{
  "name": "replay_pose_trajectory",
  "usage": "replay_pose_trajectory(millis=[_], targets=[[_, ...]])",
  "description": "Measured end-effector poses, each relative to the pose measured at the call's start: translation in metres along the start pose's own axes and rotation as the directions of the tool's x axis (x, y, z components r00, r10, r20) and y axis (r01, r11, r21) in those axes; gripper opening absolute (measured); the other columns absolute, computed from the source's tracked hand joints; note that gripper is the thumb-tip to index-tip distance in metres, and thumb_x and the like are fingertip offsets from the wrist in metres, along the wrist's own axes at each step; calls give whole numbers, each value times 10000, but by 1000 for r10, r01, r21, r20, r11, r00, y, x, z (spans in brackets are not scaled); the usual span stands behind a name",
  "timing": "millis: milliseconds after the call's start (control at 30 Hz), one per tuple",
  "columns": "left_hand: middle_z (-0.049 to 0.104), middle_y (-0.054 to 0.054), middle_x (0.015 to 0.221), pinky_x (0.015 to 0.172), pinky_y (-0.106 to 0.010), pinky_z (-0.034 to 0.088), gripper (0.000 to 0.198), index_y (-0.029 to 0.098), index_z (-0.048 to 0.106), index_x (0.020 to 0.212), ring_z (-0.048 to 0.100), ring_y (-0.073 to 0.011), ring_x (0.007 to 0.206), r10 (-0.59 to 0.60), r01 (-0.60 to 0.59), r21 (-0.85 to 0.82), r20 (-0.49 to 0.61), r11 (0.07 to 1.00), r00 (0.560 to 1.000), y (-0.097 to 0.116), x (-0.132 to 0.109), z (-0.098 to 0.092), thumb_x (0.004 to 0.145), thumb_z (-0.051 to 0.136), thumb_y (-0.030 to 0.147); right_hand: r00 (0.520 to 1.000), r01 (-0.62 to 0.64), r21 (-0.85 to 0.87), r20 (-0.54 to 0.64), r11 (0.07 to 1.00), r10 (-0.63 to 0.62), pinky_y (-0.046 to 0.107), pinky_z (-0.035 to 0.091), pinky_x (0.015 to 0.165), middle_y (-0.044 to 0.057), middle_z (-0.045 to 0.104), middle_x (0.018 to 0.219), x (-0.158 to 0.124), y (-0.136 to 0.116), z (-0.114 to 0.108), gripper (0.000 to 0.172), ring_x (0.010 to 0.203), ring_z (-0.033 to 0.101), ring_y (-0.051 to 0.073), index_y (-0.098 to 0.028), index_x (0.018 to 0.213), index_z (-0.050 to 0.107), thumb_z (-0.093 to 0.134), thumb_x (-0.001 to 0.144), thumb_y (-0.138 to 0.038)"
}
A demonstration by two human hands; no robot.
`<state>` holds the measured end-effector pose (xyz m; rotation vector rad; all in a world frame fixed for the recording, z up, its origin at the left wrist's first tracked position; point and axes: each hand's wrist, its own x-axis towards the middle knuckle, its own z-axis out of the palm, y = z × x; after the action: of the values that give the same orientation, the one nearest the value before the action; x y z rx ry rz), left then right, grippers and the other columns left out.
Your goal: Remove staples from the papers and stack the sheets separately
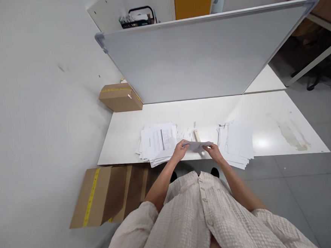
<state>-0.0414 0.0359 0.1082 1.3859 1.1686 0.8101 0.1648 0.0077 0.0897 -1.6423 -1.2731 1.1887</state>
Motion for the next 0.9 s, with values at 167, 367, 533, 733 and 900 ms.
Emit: replay_pose_trajectory(millis=[167, 367, 533, 733, 900], targets=[[548, -77, 1129, 936, -350, 363, 401, 201, 478, 1130, 491, -202, 1077, 108, -77, 174, -174, 982, 979, 14, -4, -15, 751, 576, 287, 997, 72, -215, -6, 974, -75, 426, 342, 882, 77, 655, 903, -3, -28, -18, 211, 943, 530, 256, -203, 859, 645, 489, 747, -291], [511, -68, 1237, 1038, -432, 261, 419, 254, 531, 1163, 390, -253, 1199, 325, -298, 531, 45, 793, 945, 33, -11, -9, 750, 597, 283, 961, 243, -859, 151, 451, -230, 549, 88, 965, 113, 654, 860, -17, -72, -14, 260, 990, 449, 274, -208, 873, 615, 396, 790, -96], [658, -56, 971, 891, -386, 431, 214, 238, 665, 915, 567, -195, 971, 250, -239, 374, 18, 896, 968, 7, -9, 1, 837, 468, 264, 956, 275, -897, 216, 347, -198, 509, 172, 916, 114, 650, 846, -17, -74, -12, 243, 927, 464, 268, -203, 894, 609, 388, 830, -125], [660, -50, 990, 896, -340, 450, 186, 214, 668, 896, 598, -166, 962, 177, -174, 196, 5, 965, 984, -24, -6, -2, 797, 518, 260, 954, 298, -905, 270, 305, -131, 399, 265, 812, 122, 637, 924, -13, -58, -21, 273, 935, 480, 255, -210, 936, 615, 371, 845, -125], [661, -52, 1003, 886, -344, 449, 208, 207, 658, 940, 597, -187, 973, 92, -89, 260, -2, 961, 996, -33, -2, 0, 788, 528, 260, 958, 288, -909, 271, 301, -99, 385, 279, 767, 129, 632, 906, -12, -50, -14, 278, 895, 503, 248, -184, 908, 607, 366, 822, -76]])
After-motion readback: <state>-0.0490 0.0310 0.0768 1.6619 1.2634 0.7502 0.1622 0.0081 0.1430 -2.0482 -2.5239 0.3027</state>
